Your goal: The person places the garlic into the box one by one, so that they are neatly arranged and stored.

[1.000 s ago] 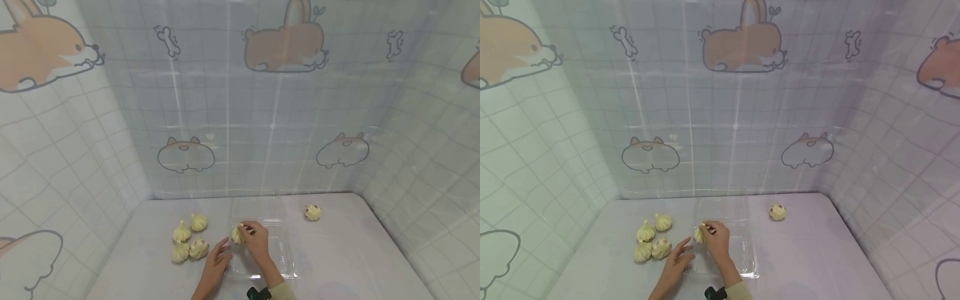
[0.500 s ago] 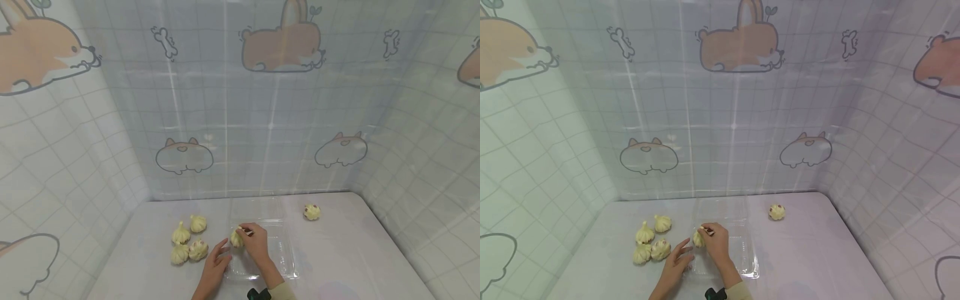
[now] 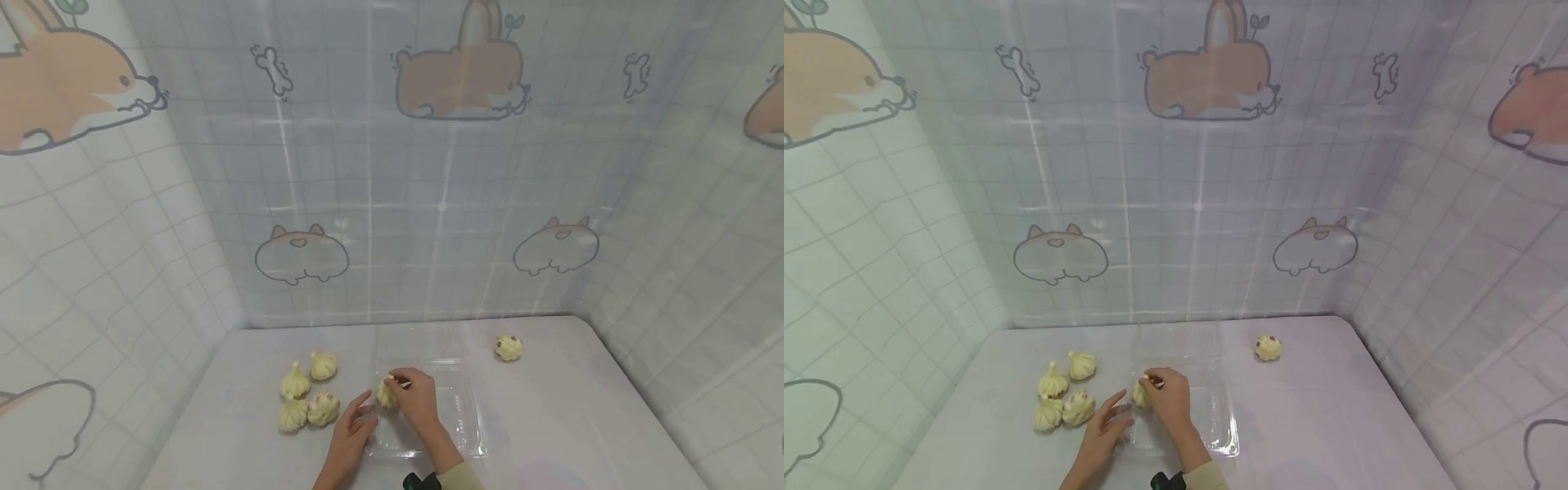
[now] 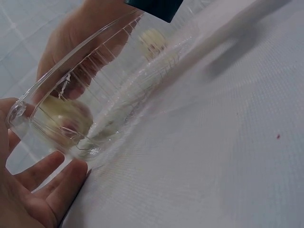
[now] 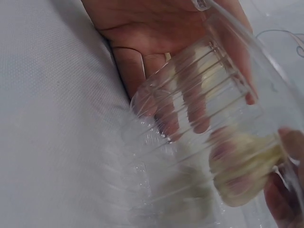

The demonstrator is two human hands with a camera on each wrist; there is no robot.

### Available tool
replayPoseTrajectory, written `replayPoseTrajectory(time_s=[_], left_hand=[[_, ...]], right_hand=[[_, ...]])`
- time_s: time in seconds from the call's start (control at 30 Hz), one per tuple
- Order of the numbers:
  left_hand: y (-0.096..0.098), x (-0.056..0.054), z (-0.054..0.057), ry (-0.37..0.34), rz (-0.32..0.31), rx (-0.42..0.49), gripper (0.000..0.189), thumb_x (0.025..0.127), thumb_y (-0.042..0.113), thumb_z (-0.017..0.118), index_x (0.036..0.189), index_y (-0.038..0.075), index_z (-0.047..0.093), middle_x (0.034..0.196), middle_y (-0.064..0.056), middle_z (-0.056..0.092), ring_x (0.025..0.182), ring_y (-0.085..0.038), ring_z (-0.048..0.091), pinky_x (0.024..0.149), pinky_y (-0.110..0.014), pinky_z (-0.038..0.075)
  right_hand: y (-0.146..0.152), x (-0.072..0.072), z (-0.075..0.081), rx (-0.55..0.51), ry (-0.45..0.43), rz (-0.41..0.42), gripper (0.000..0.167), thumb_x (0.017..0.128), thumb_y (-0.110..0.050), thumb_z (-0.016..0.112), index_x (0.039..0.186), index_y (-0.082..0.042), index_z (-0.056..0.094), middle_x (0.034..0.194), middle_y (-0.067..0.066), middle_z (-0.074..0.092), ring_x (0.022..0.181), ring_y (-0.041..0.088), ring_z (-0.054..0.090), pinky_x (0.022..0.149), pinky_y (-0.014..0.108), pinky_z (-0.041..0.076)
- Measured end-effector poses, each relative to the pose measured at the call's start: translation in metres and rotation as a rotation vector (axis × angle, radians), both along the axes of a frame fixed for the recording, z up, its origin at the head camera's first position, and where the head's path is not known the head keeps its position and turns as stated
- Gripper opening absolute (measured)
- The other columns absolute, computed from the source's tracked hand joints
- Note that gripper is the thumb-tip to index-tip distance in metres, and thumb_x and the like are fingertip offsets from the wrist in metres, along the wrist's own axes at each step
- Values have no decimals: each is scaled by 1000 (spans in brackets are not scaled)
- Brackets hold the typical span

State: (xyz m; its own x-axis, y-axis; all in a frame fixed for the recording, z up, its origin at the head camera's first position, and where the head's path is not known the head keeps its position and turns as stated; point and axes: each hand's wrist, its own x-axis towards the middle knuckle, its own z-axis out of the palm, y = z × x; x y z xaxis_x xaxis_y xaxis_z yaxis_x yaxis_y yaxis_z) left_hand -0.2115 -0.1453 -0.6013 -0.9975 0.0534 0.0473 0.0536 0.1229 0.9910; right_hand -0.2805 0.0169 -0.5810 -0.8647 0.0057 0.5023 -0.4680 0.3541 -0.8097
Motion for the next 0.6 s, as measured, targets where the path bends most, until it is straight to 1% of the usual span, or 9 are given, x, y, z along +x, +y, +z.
replayPoseTrajectory(time_s=[0.1, 0.27, 0.4, 0.53, 0.6], left_hand=[[-2, 1, 2, -14, -11, 19, 54, 97, 12, 59, 147, 5, 38, 129, -30, 51, 97, -30, 64, 67, -29, 51], [-3, -1, 2, -36, -30, 39, 54, 98, 9, 58, 147, 4, 37, 129, -33, 50, 95, -32, 63, 66, -30, 51], [-1, -1, -1, -32, -26, 26, 54, 99, 12, 56, 148, 5, 35, 129, -32, 50, 98, -31, 63, 68, -32, 52], [-2, -3, -4, -50, -31, 18, 55, 99, 14, 57, 148, 5, 35, 128, -31, 51, 99, -31, 62, 69, -34, 52], [-2, -3, -5, -54, -32, 29, 55, 99, 14, 57, 148, 5, 35, 128, -31, 52, 100, -32, 62, 70, -34, 52]], right_hand=[[-1, 2, 1, 2, -2, 6, 11, 79, -11, 82, 88, -8, 76, 83, 0, 72, 72, 12, 66, 62, 24, 54], [0, 4, 2, 10, -12, 3, 11, 79, -11, 82, 88, -8, 76, 83, 0, 71, 72, 12, 66, 62, 25, 54], [0, 2, -1, 32, -11, 3, 11, 79, -11, 82, 88, -8, 76, 83, 0, 71, 71, 12, 66, 62, 24, 54], [0, 2, -2, 68, 1, 3, 11, 78, -12, 82, 87, -9, 76, 82, -1, 71, 71, 10, 65, 61, 23, 53], [0, 2, -2, 83, 12, 1, 11, 78, -12, 82, 87, -9, 76, 82, -1, 71, 72, 10, 65, 61, 22, 53]])
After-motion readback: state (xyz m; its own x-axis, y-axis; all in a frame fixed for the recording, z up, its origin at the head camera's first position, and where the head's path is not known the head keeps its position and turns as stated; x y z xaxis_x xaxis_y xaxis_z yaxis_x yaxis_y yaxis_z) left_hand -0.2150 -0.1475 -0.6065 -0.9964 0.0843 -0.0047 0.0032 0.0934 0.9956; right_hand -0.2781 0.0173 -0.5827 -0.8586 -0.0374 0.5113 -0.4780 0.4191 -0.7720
